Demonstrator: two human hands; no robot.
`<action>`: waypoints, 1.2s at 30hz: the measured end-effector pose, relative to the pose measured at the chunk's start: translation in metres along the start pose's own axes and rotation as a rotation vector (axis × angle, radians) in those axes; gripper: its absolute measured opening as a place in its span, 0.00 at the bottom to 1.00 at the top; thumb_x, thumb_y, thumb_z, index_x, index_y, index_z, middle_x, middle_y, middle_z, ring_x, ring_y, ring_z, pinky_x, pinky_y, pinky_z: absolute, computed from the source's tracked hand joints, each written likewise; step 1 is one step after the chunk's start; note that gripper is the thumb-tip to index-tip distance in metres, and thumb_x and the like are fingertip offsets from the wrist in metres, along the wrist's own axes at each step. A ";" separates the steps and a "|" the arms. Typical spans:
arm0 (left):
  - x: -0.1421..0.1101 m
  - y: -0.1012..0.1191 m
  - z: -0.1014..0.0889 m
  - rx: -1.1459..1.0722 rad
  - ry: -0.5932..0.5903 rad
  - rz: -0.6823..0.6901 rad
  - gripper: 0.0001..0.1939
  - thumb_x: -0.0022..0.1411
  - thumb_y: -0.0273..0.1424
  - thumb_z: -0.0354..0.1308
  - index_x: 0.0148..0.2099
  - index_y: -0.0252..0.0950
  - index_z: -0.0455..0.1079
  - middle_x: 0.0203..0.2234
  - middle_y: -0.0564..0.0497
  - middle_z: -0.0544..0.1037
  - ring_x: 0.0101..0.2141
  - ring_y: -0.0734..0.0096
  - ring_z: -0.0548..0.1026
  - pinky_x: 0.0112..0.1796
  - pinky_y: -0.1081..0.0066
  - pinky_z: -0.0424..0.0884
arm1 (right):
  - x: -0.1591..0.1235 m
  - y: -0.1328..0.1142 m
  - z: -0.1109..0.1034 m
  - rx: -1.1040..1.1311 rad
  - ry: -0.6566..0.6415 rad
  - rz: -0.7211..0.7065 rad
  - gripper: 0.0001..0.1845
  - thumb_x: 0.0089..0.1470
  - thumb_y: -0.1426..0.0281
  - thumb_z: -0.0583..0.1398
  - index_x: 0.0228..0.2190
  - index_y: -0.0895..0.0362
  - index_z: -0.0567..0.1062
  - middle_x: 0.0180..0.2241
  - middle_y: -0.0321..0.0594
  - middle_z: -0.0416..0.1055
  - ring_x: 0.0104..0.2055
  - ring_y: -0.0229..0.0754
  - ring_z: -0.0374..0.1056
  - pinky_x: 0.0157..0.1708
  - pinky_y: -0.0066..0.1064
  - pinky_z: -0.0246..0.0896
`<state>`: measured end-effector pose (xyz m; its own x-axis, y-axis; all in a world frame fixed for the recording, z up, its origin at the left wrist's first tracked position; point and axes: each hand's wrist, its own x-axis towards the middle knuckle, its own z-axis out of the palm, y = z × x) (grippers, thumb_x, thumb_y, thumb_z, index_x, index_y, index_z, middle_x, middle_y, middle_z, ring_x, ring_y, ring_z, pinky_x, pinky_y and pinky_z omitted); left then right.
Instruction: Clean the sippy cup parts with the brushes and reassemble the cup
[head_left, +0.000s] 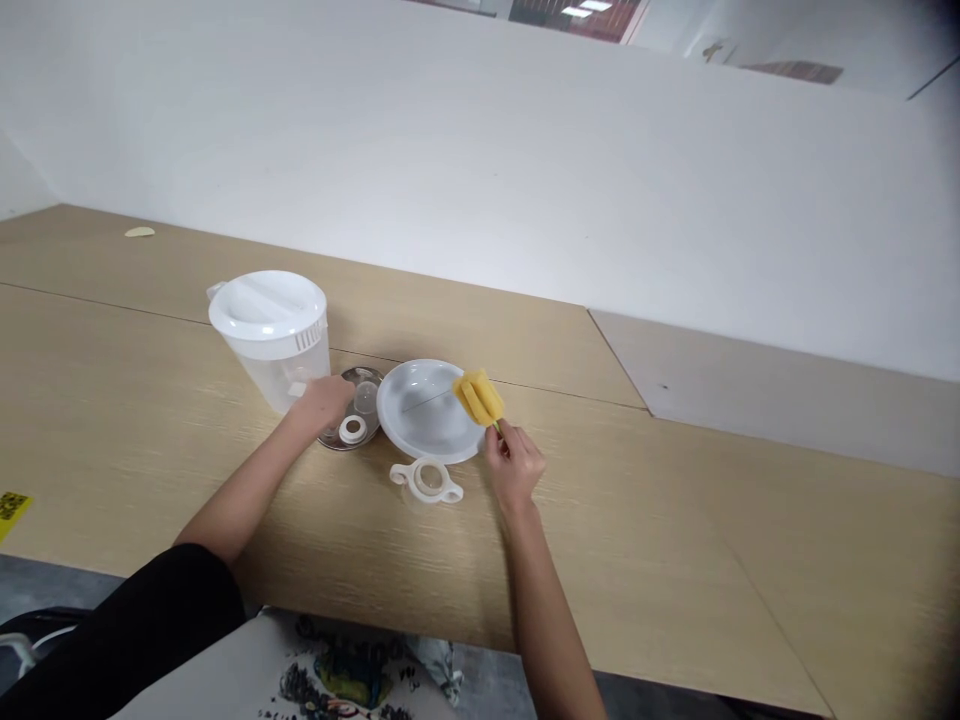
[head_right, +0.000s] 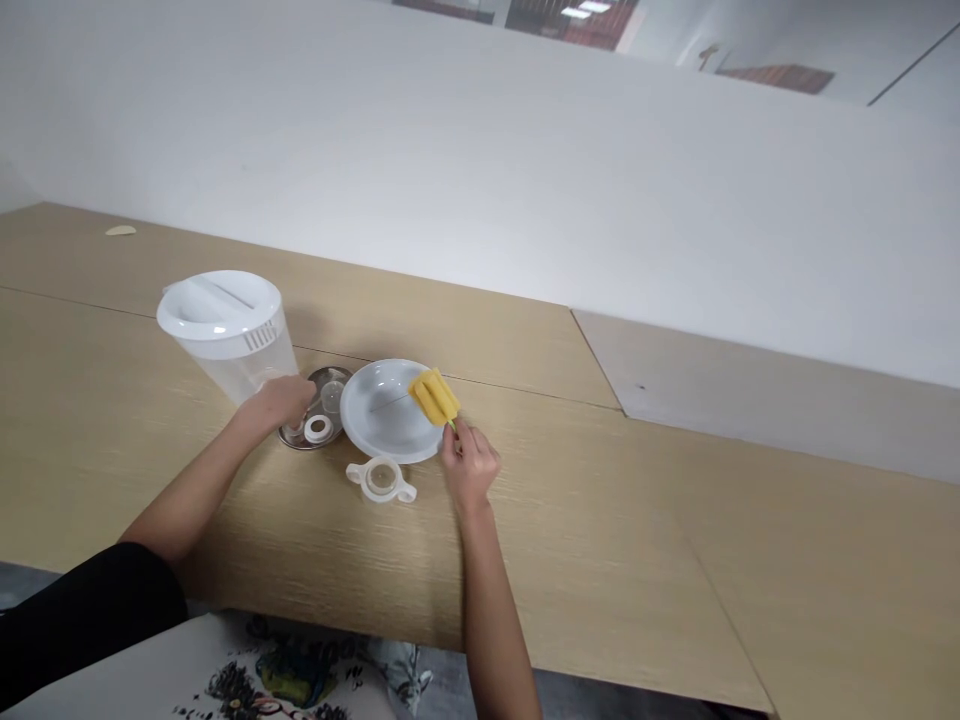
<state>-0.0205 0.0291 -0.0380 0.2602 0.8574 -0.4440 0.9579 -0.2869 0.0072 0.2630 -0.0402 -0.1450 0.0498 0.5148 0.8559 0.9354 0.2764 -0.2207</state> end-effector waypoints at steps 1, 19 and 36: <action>-0.002 0.002 -0.002 0.028 -0.007 -0.011 0.18 0.43 0.20 0.64 0.41 0.28 0.75 0.39 0.29 0.77 0.43 0.42 0.76 0.39 0.59 0.72 | 0.000 0.000 0.000 -0.003 -0.005 0.006 0.09 0.58 0.71 0.56 0.32 0.61 0.76 0.17 0.35 0.67 0.19 0.32 0.60 0.23 0.25 0.54; -0.004 0.013 -0.002 0.146 -0.033 0.042 0.23 0.46 0.35 0.68 0.46 0.33 0.73 0.44 0.35 0.77 0.44 0.48 0.75 0.40 0.63 0.71 | 0.001 0.000 0.000 -0.026 -0.038 0.036 0.12 0.59 0.69 0.54 0.32 0.60 0.76 0.17 0.34 0.66 0.18 0.32 0.58 0.23 0.25 0.53; -0.018 0.012 -0.005 0.120 0.066 0.116 0.11 0.51 0.29 0.58 0.39 0.32 0.73 0.40 0.38 0.78 0.40 0.53 0.76 0.35 0.67 0.70 | 0.001 0.001 0.001 -0.012 -0.023 0.015 0.11 0.59 0.70 0.55 0.33 0.60 0.76 0.17 0.34 0.66 0.18 0.32 0.58 0.23 0.25 0.54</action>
<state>-0.0131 0.0117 -0.0255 0.3793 0.8405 -0.3870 0.9005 -0.4314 -0.0542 0.2633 -0.0391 -0.1448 0.0557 0.5377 0.8413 0.9386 0.2592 -0.2277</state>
